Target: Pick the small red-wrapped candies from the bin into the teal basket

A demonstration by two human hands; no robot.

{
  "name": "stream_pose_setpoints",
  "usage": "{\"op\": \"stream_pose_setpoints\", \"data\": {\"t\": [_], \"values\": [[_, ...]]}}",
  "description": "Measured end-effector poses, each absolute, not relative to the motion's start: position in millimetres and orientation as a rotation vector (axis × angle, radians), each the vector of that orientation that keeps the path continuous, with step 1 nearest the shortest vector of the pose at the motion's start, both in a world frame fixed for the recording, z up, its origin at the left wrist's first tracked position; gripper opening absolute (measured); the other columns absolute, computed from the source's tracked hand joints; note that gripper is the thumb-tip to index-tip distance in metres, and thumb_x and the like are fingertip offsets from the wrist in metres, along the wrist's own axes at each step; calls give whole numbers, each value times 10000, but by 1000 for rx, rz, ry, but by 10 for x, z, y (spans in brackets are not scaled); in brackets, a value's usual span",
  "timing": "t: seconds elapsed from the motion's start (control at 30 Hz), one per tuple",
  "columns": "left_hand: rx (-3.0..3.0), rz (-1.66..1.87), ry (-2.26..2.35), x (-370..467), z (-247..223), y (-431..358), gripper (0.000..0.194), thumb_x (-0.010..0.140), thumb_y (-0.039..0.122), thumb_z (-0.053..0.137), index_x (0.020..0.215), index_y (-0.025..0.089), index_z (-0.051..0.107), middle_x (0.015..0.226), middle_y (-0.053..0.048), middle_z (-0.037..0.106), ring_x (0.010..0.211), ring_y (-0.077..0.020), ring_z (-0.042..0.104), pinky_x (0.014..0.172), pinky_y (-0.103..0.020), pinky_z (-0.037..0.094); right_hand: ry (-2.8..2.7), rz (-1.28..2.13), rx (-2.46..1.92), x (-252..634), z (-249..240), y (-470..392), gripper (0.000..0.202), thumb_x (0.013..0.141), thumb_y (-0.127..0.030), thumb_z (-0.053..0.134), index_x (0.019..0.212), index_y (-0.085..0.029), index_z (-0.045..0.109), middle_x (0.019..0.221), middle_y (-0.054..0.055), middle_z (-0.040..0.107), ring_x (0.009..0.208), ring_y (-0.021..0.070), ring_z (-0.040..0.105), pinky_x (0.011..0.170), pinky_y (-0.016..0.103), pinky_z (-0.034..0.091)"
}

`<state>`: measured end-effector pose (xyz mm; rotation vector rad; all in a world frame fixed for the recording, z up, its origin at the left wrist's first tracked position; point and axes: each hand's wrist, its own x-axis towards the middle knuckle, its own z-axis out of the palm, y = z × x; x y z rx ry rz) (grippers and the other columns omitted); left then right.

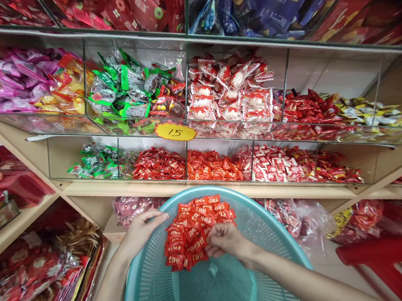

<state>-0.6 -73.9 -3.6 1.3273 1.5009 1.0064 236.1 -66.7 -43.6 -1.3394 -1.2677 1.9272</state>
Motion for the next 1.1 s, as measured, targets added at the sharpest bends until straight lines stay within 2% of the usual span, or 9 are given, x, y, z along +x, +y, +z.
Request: {"op": "stream_pose_setpoints", "data": {"t": [0.5,0.77,1.1], "values": [[1320,1018,1495,17,1,-751,297,637,460,581,683,178,661,732,-10,622,714,-157,528,657,-231,408,-971,2070,-1410,2213,-569,-703,123,651,-196,567,631,-145,457,585,29,630,533,109,607,515,201,470],[1337,1035,1477,-1,-32,-747,221,661,397,575,668,194,662,716,6,616,703,-145,521,665,-239,390,-834,2062,-1457,2138,-587,-738,86,676,-161,530,637,-150,453,564,25,624,572,123,624,535,199,478],[1371,1037,1477,-20,-50,-726,200,661,370,581,693,192,668,754,0,635,742,-153,532,709,-235,382,-888,2032,-1520,2034,-598,-756,104,731,-185,472,639,-156,434,525,21,615,454,111,587,386,170,418]]}}
